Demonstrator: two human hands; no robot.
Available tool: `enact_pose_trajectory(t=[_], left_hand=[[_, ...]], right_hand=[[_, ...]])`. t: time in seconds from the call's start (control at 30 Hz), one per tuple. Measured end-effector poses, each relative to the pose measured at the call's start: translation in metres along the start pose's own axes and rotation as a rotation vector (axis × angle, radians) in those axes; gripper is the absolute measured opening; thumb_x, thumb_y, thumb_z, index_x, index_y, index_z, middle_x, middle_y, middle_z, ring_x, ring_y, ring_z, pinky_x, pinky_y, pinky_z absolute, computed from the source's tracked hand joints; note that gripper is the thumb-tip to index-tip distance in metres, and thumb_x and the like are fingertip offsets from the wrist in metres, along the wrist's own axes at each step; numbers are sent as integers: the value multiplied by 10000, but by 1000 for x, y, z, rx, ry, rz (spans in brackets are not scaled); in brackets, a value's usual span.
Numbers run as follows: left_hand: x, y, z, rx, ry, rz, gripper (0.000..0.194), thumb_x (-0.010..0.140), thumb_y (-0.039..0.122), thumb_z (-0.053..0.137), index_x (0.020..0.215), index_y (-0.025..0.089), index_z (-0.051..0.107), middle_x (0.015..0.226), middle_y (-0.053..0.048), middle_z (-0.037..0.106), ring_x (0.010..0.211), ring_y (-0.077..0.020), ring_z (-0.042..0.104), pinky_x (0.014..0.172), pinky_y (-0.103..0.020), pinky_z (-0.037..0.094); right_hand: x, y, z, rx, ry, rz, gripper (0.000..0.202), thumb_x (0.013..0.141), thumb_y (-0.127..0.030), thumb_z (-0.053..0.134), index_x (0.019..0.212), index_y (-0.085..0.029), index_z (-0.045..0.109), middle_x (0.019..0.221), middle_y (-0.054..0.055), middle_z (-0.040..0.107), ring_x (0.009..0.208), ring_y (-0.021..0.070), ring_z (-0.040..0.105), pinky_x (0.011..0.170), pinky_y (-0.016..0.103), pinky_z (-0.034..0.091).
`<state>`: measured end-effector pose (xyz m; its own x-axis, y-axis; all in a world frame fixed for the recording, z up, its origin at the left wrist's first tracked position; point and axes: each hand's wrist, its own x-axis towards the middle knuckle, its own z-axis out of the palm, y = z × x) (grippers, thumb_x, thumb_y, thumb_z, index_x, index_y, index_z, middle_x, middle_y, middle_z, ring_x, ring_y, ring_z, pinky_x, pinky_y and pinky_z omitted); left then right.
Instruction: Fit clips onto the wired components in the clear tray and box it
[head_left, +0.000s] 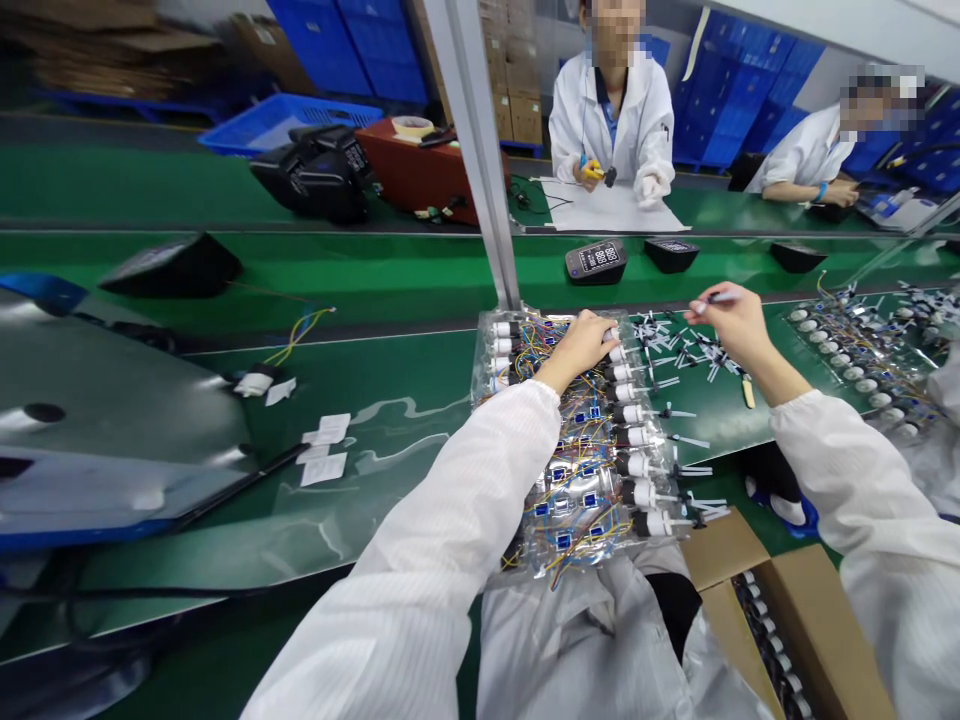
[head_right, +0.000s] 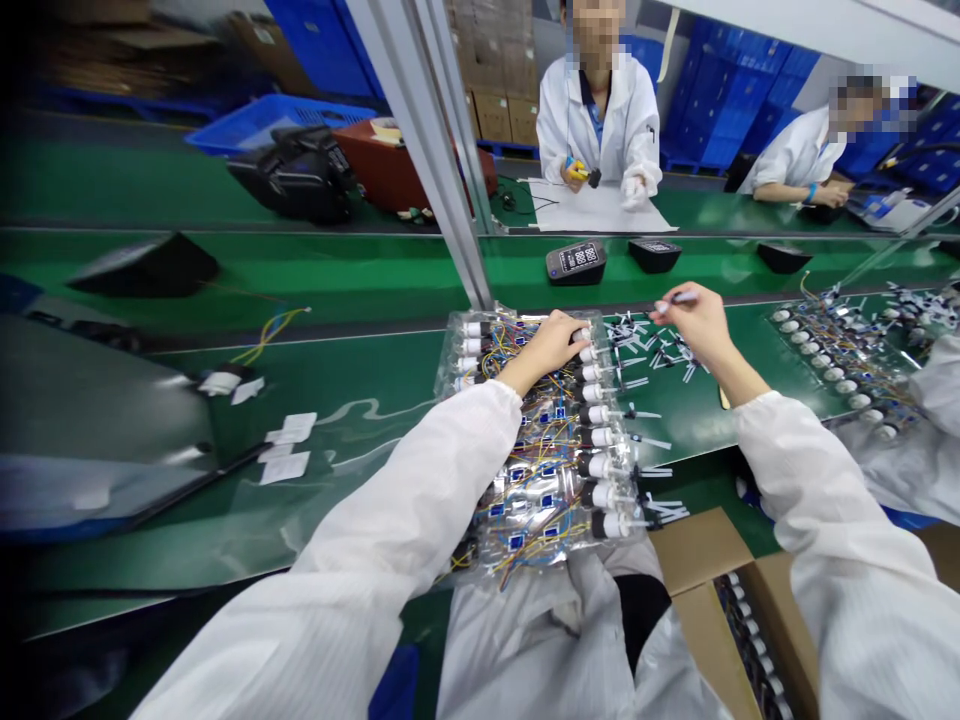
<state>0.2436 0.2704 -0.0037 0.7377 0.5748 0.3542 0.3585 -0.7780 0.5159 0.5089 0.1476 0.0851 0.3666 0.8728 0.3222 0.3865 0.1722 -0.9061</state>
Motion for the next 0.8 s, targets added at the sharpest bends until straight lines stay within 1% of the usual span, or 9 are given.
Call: enact_pose_trajectory(t=[0.1,0.17,0.23,0.3,0.37,0.43,0.5,0.6,0.8], left_hand=[[-1,0,1,19,25,-12,346,965,353,682,1261,181,739,1124,-126,725,1156,-297,540,1081,-422,449],[-2,0,1,26,44,-32,365,958,372,695,1265,180,745,1077,-130,712,1145,-296,544,1049,-408,468],[-3,1,1,40,45,-41,384,956,379,700,1279,176,743,1064,-131,702,1132,-295,553,1025,-400,480],[-3,2,1,59,39,-35,394,963,384,691,1290,170,738,1071,-130,703,1128,-297,557,1025,-401,479],[-3,2,0,72,36,-30,393,978,398,669,1287,165,738,1066,-131,703,1131,-301,555,1026,-405,476],[-2,3,0,69,36,-35,384,996,415,639,1271,168,743,1053,-129,698,1138,-300,555,1024,-404,475],[-2,4,-1,60,36,-51,375,1010,424,614,1258,176,746,1047,-128,687,1141,-292,561,1015,-397,476],[-3,5,-2,65,32,-61,360,1015,425,607,1241,185,752,1055,-132,673,1138,-289,566,1007,-395,477],[-2,5,-1,55,34,-64,350,994,423,650,1235,190,751,1062,-125,667,1137,-283,569,1016,-389,479]], right_hand=[[17,-16,55,162,-70,58,394,750,-375,913,891,-191,594,813,34,646,737,200,741,667,358,651],[23,-13,84,230,-135,126,417,740,-359,918,885,-201,561,821,33,650,767,205,748,706,367,659],[22,0,101,230,-147,188,438,718,-355,917,875,-214,534,795,24,655,759,212,742,696,368,646],[15,18,108,155,-95,198,422,701,-370,902,851,-218,538,747,11,648,697,194,703,630,337,597],[6,38,109,54,-23,148,372,704,-398,875,809,-212,571,724,2,640,652,160,638,608,307,538],[-5,55,109,-10,13,94,349,711,-432,855,780,-206,597,739,-4,642,663,138,590,649,296,511],[-13,67,113,-14,11,102,371,707,-472,846,779,-208,596,761,-7,652,695,137,582,695,294,504],[-18,76,121,73,36,162,424,674,-503,851,772,-217,554,785,-3,672,723,146,598,712,295,500],[-18,84,128,256,60,207,488,608,-471,906,758,-230,509,791,-17,698,736,155,648,751,301,518]])
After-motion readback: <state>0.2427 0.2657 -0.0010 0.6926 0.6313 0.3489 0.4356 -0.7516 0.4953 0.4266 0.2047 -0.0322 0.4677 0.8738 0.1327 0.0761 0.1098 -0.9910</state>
